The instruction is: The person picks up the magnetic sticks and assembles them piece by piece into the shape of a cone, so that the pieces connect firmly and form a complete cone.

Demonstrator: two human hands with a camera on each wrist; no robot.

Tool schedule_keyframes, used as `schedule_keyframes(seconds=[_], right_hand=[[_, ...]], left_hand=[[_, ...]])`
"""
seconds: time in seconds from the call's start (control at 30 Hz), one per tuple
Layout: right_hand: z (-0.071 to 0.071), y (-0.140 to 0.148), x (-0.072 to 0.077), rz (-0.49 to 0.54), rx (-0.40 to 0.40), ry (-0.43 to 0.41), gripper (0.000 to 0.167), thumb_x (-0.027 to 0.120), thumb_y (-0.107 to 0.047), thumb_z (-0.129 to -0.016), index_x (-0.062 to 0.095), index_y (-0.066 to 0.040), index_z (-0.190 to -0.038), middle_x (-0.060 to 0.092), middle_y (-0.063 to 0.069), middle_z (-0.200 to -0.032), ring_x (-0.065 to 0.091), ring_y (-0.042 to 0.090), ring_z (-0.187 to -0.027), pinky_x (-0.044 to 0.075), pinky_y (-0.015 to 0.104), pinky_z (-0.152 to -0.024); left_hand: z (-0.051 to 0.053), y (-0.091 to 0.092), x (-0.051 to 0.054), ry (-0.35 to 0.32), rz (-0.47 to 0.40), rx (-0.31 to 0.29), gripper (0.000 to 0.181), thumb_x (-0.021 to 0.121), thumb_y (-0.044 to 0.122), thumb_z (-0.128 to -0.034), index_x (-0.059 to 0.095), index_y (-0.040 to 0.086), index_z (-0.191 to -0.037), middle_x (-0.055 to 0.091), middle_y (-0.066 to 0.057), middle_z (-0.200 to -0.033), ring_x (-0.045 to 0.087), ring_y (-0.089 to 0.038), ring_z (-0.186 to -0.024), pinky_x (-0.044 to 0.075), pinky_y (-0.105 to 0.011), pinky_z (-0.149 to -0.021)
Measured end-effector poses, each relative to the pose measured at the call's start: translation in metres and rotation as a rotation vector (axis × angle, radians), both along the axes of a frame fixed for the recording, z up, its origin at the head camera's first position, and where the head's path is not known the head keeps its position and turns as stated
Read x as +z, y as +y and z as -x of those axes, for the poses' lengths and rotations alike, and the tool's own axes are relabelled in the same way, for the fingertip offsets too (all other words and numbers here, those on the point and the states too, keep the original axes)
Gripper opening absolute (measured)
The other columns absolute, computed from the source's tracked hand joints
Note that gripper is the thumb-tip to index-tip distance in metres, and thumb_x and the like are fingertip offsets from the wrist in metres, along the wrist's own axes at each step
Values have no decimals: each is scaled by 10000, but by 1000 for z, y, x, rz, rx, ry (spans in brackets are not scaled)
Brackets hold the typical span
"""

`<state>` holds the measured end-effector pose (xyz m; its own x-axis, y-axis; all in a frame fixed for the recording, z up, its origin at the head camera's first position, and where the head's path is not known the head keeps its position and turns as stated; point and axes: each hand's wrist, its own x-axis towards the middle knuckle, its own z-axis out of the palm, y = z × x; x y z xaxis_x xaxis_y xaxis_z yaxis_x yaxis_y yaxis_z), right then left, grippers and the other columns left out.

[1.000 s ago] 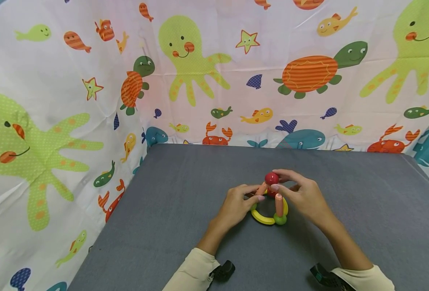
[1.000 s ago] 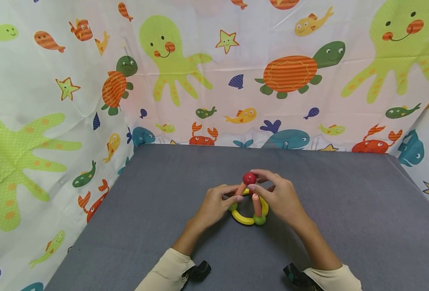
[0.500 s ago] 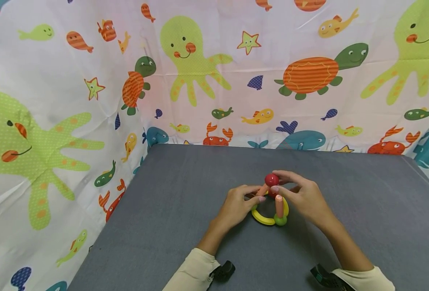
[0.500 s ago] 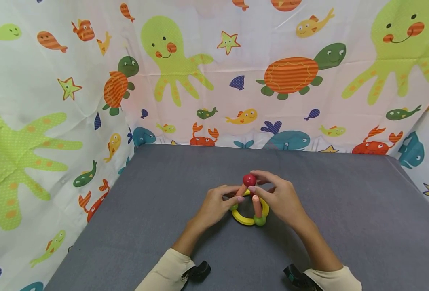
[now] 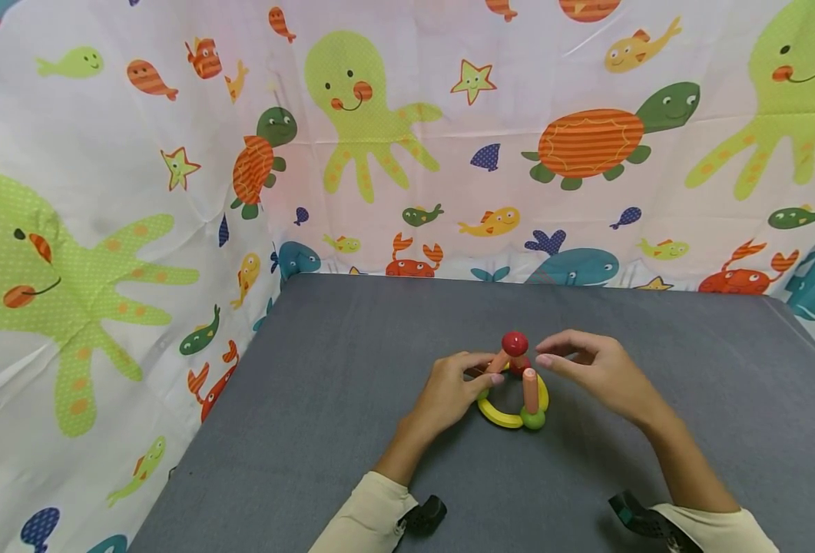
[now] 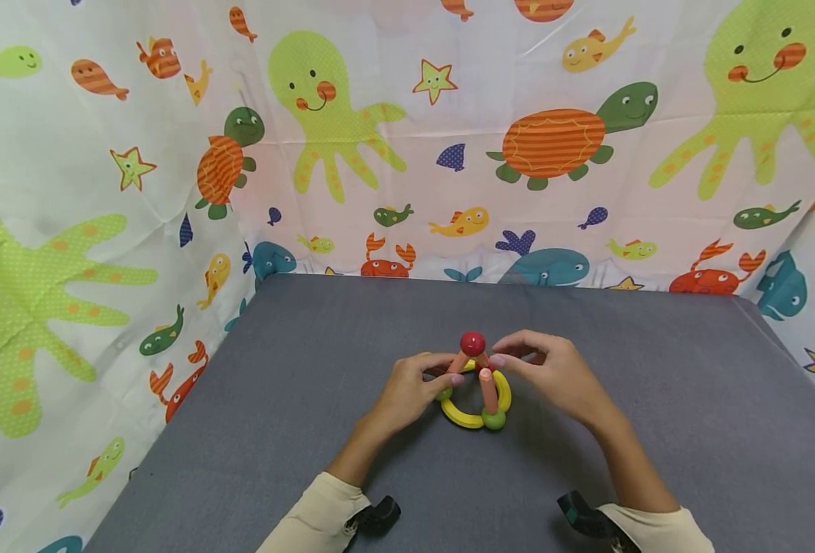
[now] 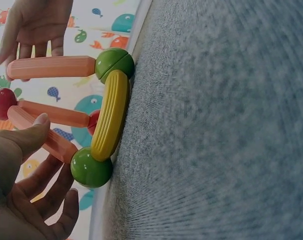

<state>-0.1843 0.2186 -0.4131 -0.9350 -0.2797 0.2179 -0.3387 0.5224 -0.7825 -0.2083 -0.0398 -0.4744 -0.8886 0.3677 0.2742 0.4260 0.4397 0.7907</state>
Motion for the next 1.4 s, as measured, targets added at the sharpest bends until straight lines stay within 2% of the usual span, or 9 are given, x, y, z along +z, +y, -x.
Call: schedule_keyframes(seconds=[0.27, 0.37, 0.47, 0.53, 0.63, 0.8, 1.03, 1.2, 1.4], right_hand=[[6, 2, -7, -77, 207, -186, 235, 775, -313, -968, 776, -206, -1176, 750, -45, -1091, 663, 178, -1016, 560, 312, -827], [9, 0, -14, -98, 275, -219, 227, 787, -306, -968, 771, -161, -1141, 757, -23, -1076, 671, 173, -997, 564, 312, -832], [12, -1, -20, -106, 300, -224, 227, 775, -292, -985, 761, -121, -1134, 766, 29, -1092, 690, 187, -996, 571, 316, -854], [13, 0, -22, -114, 279, -207, 230, 762, -289, -997, 758, -119, -1152, 766, 43, -1110, 699, 197, -1016, 577, 336, -874], [13, 1, -22, -139, 202, -174, 214, 750, -307, -1007, 762, -141, -1141, 761, 7, -1091, 694, 206, -1019, 569, 385, -887], [14, -1, -22, -171, 97, -118, 188, 759, -320, -1002, 773, -157, -1095, 754, -24, -1071, 674, 194, -984, 552, 401, -834], [14, -9, -31, -166, 73, -33, 299, 789, -308, -981, 776, -114, -1208, 772, -13, -1090, 684, 180, -952, 574, 299, -748], [13, -11, -33, -166, 71, -30, 308, 796, -293, -976, 771, -101, -1215, 769, -56, -994, 687, 188, -938, 572, 293, -730], [12, -10, -34, -164, 75, -40, 312, 796, -309, -975, 772, -104, -1208, 767, -64, -984, 680, 180, -931, 567, 290, -727]], left_hand=[[0, 0, 1, 12, 0, 10, 354, 784, 318, -970, 775, 170, -1292, 776, 19, -1116, 708, -96, -1015, 573, -257, -879], [0, -1, 1, 20, -3, 9, 349, 787, 307, -970, 775, 168, -1289, 777, 16, -1110, 710, -92, -1003, 574, -254, -880], [0, -1, 1, 23, -2, 9, 343, 790, 294, -970, 775, 169, -1289, 778, 13, -1109, 710, -92, -997, 574, -252, -881], [1, -1, 2, 25, -1, 10, 340, 789, 293, -972, 776, 173, -1289, 779, 9, -1110, 713, -92, -995, 575, -251, -880], [1, 0, 2, 21, 6, 15, 341, 783, 301, -976, 775, 182, -1296, 781, 1, -1120, 718, -97, -993, 576, -252, -878], [0, 0, 2, 3, 11, 16, 359, 775, 317, -982, 767, 187, -1316, 780, -1, -1133, 717, -100, -993, 576, -257, -881], [0, 1, 1, 2, 14, 13, 371, 767, 333, -983, 762, 191, -1325, 780, 6, -1142, 717, -98, -997, 578, -257, -879], [-1, 1, 0, -1, 6, 4, 386, 766, 339, -978, 759, 185, -1331, 779, 17, -1122, 706, -85, -990, 576, -253, -879], [-2, 2, -1, -2, 2, 0, 391, 765, 337, -976, 757, 187, -1337, 779, 22, -1116, 705, -84, -989, 577, -253, -882]])
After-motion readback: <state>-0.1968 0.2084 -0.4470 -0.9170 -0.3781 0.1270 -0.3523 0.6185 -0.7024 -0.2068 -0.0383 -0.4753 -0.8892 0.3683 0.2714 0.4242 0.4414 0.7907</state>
